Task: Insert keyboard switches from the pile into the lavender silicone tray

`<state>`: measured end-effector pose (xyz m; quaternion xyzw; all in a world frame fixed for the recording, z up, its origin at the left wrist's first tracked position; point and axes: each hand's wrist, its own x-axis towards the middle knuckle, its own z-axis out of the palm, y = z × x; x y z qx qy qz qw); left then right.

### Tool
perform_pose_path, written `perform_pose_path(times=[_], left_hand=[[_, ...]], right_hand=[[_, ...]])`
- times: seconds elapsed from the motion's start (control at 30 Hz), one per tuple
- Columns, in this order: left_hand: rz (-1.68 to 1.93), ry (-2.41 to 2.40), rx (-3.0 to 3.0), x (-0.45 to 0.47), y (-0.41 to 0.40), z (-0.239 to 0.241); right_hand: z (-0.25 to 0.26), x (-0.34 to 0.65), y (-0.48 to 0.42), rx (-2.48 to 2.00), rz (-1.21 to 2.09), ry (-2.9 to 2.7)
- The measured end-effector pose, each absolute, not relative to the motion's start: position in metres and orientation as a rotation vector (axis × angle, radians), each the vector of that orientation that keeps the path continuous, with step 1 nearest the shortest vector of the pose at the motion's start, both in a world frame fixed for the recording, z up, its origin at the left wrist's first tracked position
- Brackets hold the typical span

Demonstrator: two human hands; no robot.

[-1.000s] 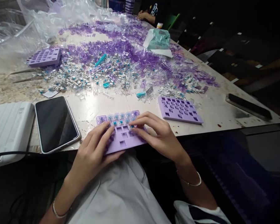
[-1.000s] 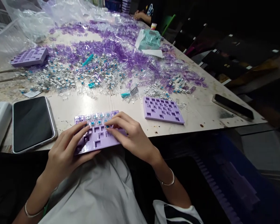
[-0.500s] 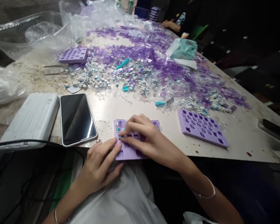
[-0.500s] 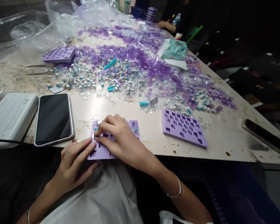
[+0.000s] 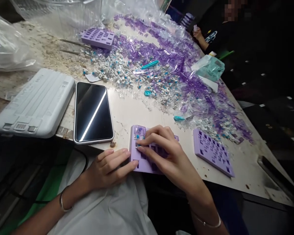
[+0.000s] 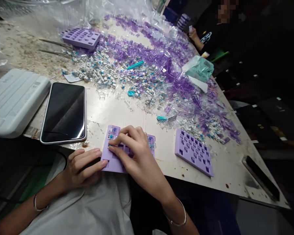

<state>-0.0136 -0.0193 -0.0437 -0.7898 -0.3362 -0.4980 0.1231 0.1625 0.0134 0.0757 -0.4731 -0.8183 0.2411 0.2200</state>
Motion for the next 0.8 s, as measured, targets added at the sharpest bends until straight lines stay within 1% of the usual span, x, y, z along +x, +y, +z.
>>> perform_pose_path(times=[0.13,0.27,0.47,0.73,0.8], left_hand=[[-1.477,-0.971,-2.250,-0.013,-0.017,-0.042],[-1.489,-0.939,-2.234,-0.012,-0.015,-0.044],[-1.471,-0.908,-2.263,-0.013,-0.015,-0.051],[-1.448,-0.876,-2.286,-0.015,-0.014,-0.053],[-1.451,-0.872,-2.283,-0.014,-0.013,-0.054]], right_hand=[[0.075,0.161,0.009,-1.283,0.761,-2.219],[0.078,0.159,0.006,-1.289,0.638,-2.294],[0.082,0.157,0.005,-1.356,0.653,-2.327],[0.080,0.157,0.000,-1.307,0.430,-2.387],[0.079,0.157,-0.001,-1.288,0.430,-2.369]])
